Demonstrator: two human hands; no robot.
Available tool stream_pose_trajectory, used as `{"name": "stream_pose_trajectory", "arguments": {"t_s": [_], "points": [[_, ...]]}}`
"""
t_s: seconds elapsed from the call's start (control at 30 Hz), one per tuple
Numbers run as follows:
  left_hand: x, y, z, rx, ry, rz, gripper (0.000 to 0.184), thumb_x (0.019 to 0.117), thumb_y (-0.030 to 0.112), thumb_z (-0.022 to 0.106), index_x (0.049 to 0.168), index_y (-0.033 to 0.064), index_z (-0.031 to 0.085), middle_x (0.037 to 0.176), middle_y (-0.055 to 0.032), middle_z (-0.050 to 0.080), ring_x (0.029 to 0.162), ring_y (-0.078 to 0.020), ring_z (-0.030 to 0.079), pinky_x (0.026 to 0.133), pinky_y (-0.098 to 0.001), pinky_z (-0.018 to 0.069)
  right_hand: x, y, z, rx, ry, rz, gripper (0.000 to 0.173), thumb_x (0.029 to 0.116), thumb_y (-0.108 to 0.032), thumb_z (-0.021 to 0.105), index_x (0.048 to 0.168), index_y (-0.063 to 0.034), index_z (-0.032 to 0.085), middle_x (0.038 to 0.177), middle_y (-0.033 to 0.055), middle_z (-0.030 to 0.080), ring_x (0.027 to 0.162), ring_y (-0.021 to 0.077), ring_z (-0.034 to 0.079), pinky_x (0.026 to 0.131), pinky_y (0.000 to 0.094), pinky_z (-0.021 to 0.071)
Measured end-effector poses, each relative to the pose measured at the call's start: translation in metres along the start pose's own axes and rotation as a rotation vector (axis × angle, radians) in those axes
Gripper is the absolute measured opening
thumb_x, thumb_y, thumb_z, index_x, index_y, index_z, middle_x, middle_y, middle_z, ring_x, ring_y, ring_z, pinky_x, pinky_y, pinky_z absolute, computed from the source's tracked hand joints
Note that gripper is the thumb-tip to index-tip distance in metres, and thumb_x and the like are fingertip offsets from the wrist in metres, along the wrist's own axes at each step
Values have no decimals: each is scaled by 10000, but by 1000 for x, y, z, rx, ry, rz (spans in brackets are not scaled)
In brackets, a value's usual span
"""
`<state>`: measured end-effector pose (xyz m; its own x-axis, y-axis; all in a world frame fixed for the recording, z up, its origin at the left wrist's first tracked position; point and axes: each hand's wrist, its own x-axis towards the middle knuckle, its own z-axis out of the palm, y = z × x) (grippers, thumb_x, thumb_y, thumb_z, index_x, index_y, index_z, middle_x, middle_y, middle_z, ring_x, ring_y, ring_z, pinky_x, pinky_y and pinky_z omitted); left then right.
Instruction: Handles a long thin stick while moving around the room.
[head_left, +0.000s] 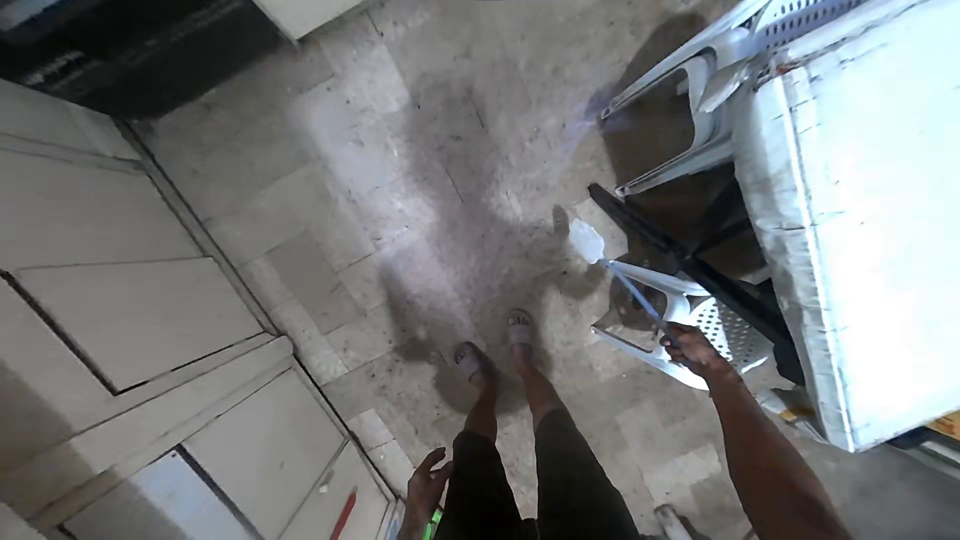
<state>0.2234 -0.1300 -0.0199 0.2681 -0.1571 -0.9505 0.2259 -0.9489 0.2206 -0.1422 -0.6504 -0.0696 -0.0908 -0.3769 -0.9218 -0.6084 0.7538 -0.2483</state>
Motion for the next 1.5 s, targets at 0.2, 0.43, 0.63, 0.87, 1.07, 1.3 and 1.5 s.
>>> {"name": "stream_pose_trajectory", "arguments": {"t_s": [0.2, 0.43, 0.63, 0.87, 1.07, 1.3, 1.5], "points": [[-3, 11, 5, -18, 17, 17, 454, 973, 236, 717, 1378, 58, 615, 1344, -154, 655, 1154, -252, 678, 957, -469, 563, -13, 0, 16, 78, 127, 45, 331, 1114, -331, 415, 1285, -98, 578, 686, -34, 508, 449, 46, 376, 410, 213, 336], [-38, 32, -24, 12, 104, 57, 424, 1011, 227, 654, 1380, 24, 602, 1296, -187, 666, 1151, -289, 667, 980, -502, 543, -77, 25, 33, -19, -88, 70, 364, 1103, -339, 446, 1326, -95, 597, 705, -13, 514, 471, 71, 376, 437, 241, 341], [-65, 81, -39, -97, 138, -12, 356, 1055, 194, 578, 1374, 37, 602, 1234, -169, 693, 1042, -246, 670, 859, -455, 548, -117, 50, 27, 68, -45, 241, 325, 1100, -325, 452, 1243, -65, 586, 686, 1, 489, 465, 79, 385, 437, 242, 350], [-34, 192, -57, -60, 38, -45, 353, 1071, 158, 538, 1402, 40, 579, 1245, -197, 670, 1044, -270, 657, 874, -454, 544, -155, 7, 15, 95, 27, 292, 333, 1105, -303, 443, 1212, -29, 599, 700, 18, 499, 493, 95, 436, 474, 256, 403], [29, 334, -122, -41, -23, 1, 421, 1060, 265, 575, 1440, 87, 546, 1342, -168, 646, 1158, -323, 659, 910, -535, 558, -181, -56, 28, 193, 68, 291, 329, 1107, -309, 432, 1233, -57, 601, 681, 2, 496, 487, 83, 431, 451, 244, 386], [76, 449, -176, -197, 82, 111, 417, 1042, 264, 605, 1417, 88, 557, 1328, -161, 647, 1091, -297, 691, 831, -491, 586, -179, -122, 56, 272, 100, 344, 312, 1089, -316, 469, 1143, -47, 619, 673, 8, 498, 487, 92, 430, 456, 258, 392], [88, 472, -164, -111, 14, 61, 417, 1030, 261, 617, 1409, 92, 569, 1310, -149, 661, 1082, -278, 692, 824, -475, 583, -171, -153, 61, 289, 43, 351, 332, 1095, -287, 471, 1259, -44, 627, 753, 31, 580, 557, 108, 496, 513, 279, 432]]}}
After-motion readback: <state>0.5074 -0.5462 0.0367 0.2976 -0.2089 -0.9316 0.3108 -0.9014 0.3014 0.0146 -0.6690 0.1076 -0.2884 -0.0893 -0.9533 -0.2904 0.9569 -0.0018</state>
